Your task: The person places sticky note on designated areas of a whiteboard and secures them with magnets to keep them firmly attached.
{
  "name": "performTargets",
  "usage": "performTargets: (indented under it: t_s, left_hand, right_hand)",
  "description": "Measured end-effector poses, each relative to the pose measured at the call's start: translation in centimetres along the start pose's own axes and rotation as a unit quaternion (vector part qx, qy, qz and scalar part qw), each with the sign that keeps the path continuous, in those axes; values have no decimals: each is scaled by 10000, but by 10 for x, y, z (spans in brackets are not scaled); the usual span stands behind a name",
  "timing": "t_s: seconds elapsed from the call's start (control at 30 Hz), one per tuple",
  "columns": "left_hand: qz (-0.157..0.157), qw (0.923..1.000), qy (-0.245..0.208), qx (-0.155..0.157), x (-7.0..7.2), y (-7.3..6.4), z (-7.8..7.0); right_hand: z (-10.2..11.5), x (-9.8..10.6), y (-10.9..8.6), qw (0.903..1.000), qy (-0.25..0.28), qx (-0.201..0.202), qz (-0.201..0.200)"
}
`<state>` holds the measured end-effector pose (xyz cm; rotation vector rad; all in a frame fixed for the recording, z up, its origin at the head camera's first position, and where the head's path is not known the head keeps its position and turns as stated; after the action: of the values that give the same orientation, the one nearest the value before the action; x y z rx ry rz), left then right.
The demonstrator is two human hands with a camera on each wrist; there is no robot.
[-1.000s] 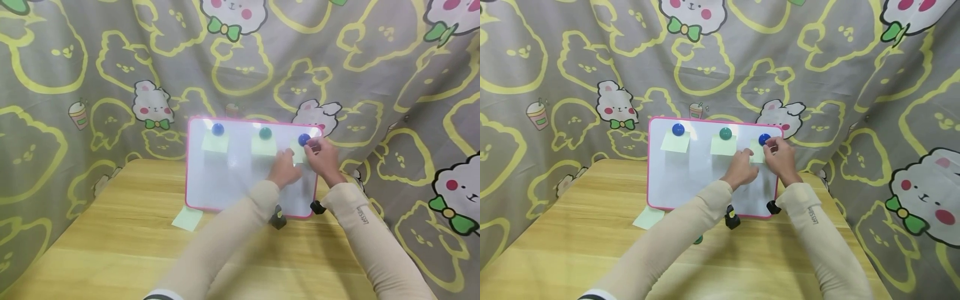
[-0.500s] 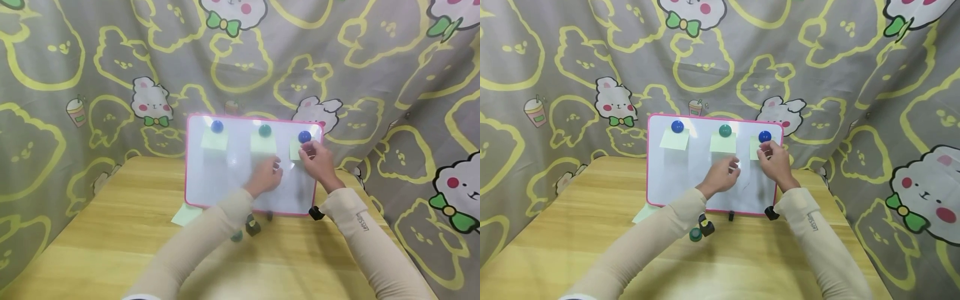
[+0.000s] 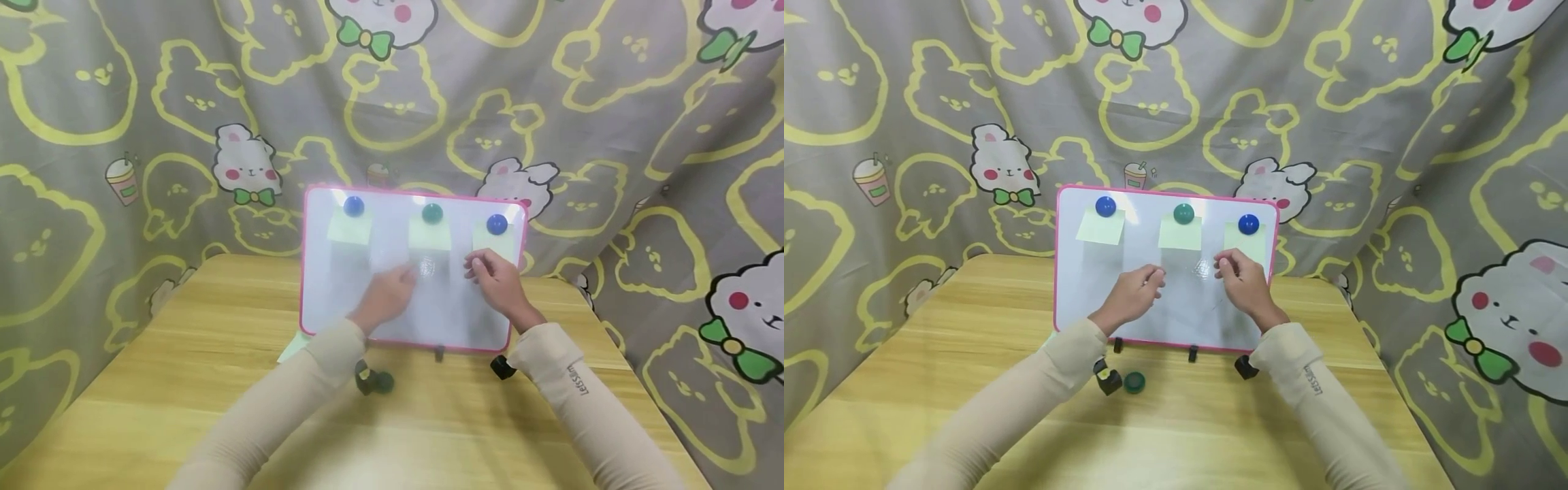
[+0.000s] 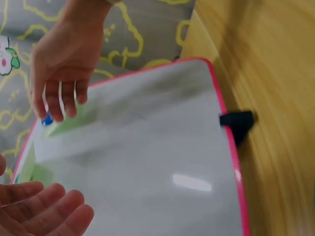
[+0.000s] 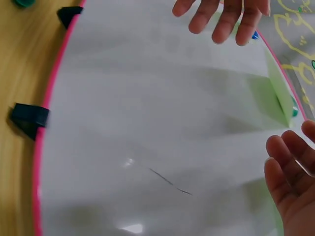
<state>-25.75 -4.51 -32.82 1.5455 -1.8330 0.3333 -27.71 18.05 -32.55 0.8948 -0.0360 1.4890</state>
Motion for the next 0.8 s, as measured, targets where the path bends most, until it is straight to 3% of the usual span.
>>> performTargets:
  t_s: [0.3,0.4,0.57,0.8]
  left_hand:
    - [61,9991,61,419,26,-27,39]
    - [33,9981,330,514,32,-34,53]
    - [112,9944,1004,324,37,-45,74]
    - [417,9876,1450,434,43,-60,104]
  right_hand:
    - [-4,-30,-15,9982,-6,68,595]
    - [-9,-41,-20,9971,-102,167,737]
    - [-21,-61,-32,9934,-420,260,1035]
    - [-28,-93,-54,9808,-376,591,1819]
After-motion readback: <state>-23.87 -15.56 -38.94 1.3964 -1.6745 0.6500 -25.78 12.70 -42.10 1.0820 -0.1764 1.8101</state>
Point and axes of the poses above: each hand's wrist, its own y-axis towards the middle knuckle, its own x-axis out of the back of the hand, z = x × y, the point moved 1 cm from there along y, towards the middle knuckle, and after that the axes turned 1 degree about z, right-handed, at the moved point
